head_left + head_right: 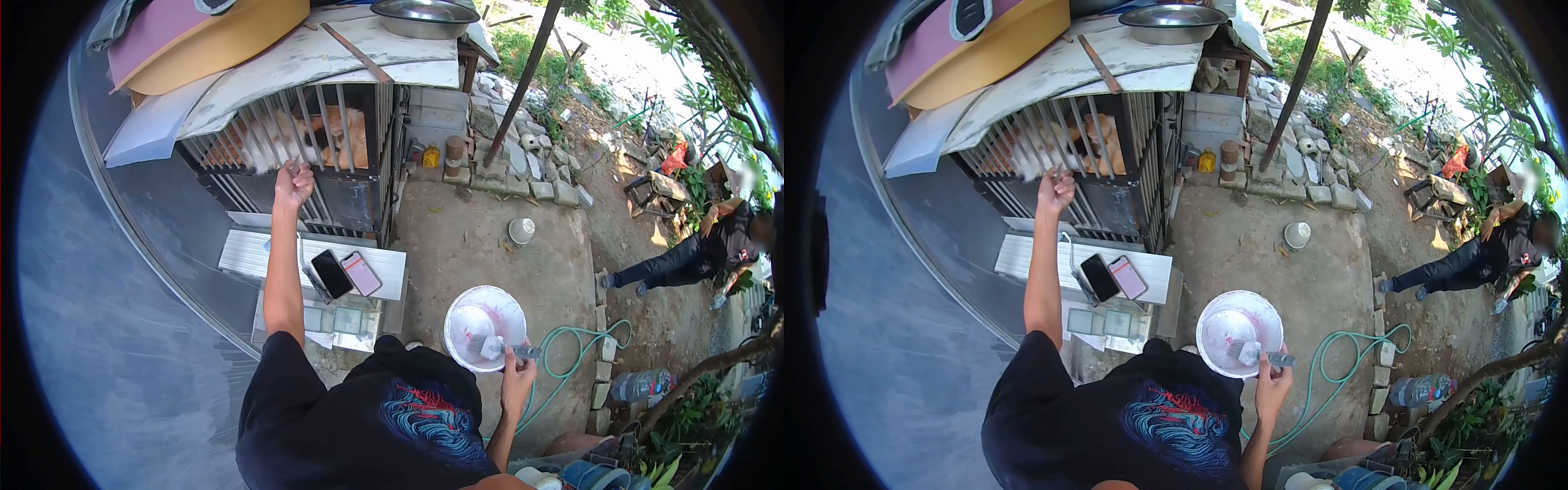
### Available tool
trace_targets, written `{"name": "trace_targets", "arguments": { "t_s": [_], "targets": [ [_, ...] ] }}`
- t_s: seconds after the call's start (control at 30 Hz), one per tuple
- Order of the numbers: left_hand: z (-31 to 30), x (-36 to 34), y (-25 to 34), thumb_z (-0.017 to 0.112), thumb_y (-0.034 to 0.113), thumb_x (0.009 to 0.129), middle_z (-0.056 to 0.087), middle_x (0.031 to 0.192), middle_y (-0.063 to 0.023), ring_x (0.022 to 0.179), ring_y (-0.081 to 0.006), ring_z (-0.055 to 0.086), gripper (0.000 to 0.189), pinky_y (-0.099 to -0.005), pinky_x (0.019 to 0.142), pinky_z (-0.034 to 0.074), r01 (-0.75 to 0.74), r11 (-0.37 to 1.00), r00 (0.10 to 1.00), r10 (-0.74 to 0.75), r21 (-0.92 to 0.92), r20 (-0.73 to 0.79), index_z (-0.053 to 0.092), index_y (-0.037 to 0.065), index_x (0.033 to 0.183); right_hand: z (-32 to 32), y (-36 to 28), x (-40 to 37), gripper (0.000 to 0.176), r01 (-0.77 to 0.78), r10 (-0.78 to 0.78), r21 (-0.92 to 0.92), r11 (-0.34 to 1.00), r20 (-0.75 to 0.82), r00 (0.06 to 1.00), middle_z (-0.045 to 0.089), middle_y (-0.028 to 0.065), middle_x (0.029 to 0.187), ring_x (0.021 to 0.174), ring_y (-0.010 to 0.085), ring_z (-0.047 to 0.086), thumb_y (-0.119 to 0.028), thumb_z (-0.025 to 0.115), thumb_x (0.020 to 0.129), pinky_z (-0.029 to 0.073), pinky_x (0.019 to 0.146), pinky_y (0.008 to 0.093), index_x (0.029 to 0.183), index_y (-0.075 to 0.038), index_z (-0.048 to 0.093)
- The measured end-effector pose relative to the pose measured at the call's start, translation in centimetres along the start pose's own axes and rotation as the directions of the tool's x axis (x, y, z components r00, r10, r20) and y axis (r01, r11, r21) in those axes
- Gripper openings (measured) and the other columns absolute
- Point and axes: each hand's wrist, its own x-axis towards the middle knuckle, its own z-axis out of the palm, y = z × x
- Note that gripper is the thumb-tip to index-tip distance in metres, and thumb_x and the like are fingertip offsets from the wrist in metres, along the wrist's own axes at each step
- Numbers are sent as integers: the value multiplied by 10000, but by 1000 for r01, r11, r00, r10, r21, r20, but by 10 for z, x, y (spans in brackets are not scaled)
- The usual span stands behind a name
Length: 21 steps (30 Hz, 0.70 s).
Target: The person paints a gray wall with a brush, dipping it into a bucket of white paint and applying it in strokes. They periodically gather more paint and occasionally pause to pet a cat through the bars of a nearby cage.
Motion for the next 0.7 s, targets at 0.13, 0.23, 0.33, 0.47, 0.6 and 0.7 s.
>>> {"name": "trace_targets", "arguments": {
  "t_s": [0.13, 0.23, 0.33, 0.47, 0.6, 0.7],
  "targets": [
    [10, -3, 1, 414, 310, 995, 317, 541, 29, 411, -73, 317, 372, -209, 371, 290, 24, 999, 1000, -24, 38, -19, 491, -10, 823, 0, 2, 1, 520, 24, -24, -2, 1000, 7, 1000, 644, 85, 1030, 776, 104, 606, -120, 651, 939, 489, 608, 242, 1384, 63, 452],
    [11, 1, 1, 407, 312, 996, 328, 547, 20, 417, -74, 324, 371, -211, 367, 292, 86, 995, 993, -89, 46, 72, 480, -4, 817, -1, 8, 3, 524, 52, -52, -11, 999, -11, 999, 648, 83, 1011, 759, 102, 605, -130, 656, 936, 490, 595, 242, 1382, 60, 457],
    [9, 2, -1, 404, 312, 997, 352, 571, 8, 421, -72, 326, 364, -214, 364, 292, -7, 994, 1000, 8, 107, -2, 464, 10, 804, -2, 0, -1, 530, 0, 0, -64, 998, -11, 1000, 651, 84, 1008, 755, 100, 605, -144, 662, 935, 494, 590, 242, 1381, 58, 461],
    [9, 2, -6, 398, 310, 997, 370, 591, -4, 420, -72, 324, 344, -213, 361, 290, -126, 981, 983, 143, 147, -113, 444, 15, 825, -1, 3, -1, 535, 24, -26, -67, 997, -20, 999, 652, 86, 1011, 752, 99, 605, -150, 663, 935, 495, 584, 243, 1382, 59, 459],
    [12, 3, -2, 392, 306, 997, 405, 650, -24, 425, -73, 323, 293, -212, 363, 288, -18, 987, 998, 27, 161, -56, 436, 31, 906, 0, 3, 1, 538, 20, -20, -30, 999, -4, 1000, 651, 91, 1023, 758, 104, 606, -150, 664, 934, 498, 593, 246, 1384, 60, 457],
    [16, -1, -2, 386, 313, 1000, 416, 673, -27, 430, -71, 325, 290, -212, 362, 287, 8, 987, 999, -1, 159, -46, 437, 36, 929, 0, 2, 2, 539, 9, -9, -19, 1000, 3, 1000, 650, 96, 1031, 772, 107, 607, -148, 666, 932, 497, 601, 246, 1383, 61, 458]
  ]
}}
